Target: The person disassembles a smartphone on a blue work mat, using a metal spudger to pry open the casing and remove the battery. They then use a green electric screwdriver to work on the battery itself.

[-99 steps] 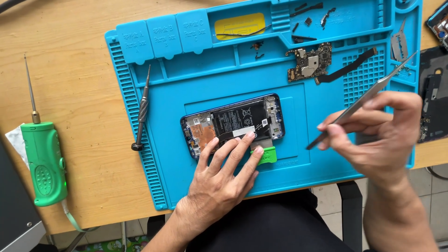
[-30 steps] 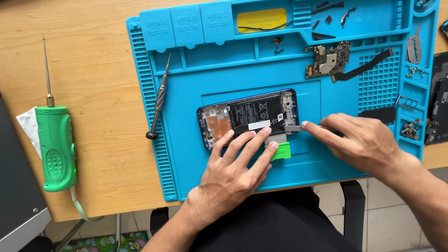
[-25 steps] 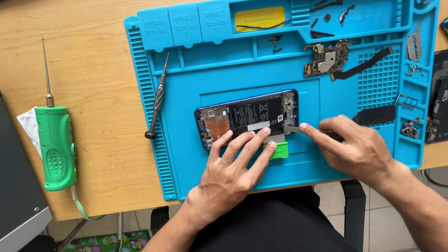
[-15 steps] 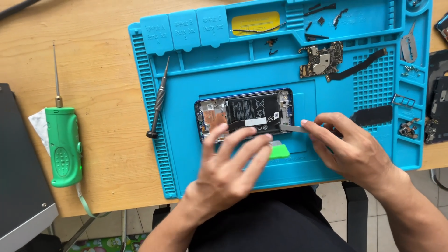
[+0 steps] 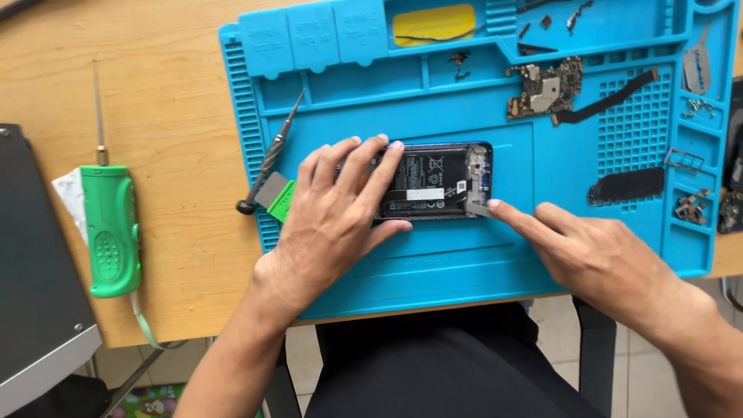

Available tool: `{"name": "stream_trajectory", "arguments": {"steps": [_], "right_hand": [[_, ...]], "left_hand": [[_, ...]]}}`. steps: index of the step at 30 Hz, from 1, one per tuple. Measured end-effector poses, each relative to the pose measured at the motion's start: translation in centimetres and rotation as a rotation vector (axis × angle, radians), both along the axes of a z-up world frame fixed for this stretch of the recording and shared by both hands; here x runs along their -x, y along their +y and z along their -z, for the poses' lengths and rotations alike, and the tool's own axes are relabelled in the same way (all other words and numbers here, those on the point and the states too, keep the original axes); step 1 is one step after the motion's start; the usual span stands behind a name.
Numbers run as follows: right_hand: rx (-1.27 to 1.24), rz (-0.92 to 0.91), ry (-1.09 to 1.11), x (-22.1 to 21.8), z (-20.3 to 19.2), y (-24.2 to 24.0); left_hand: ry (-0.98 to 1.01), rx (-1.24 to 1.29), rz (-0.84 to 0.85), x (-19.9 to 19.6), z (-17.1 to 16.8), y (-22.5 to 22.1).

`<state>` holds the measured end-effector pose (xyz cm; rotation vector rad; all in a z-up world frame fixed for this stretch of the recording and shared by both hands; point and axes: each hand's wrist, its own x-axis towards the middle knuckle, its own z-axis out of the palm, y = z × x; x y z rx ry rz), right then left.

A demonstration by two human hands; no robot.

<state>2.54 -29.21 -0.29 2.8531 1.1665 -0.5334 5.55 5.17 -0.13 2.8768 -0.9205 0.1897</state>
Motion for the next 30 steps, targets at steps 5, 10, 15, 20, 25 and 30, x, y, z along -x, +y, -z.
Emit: {"name": "stream_trajectory", "arguments": {"steps": [5,10,15,20,25,30], "right_hand": [[-0.178,0.098,-0.028,1.1,0.4,0.8],[-0.172,0.044,-0.042,1.2,0.2,1.7],[-0.298,0.089,-0.082,-0.2,-2.1,2.2],[-0.086,0.144,-0.153,-1.1,-3.1,2.0],[-0.360,0.141,-0.236,-1.5,-1.8,2.6],[-0.513,0.171,-0.081,-2.1,-2.0,2.5]], "left_hand": [[-0.022,0.086,0.010,0.2,0.2,0.0],[0.032,-0.016,-0.009,-0.3,-0.1,-1.1],[0.044,0.147,-0.007,0.3,-0.9,-2.1],[-0.091,0.190,-0.051,0.8,-0.7,-3.1],[-0.176,0.232,-0.071,1.2,-1.1,-2.8],[-0.196,0.247,-0.050,1.4,-1.1,-2.7]]}}
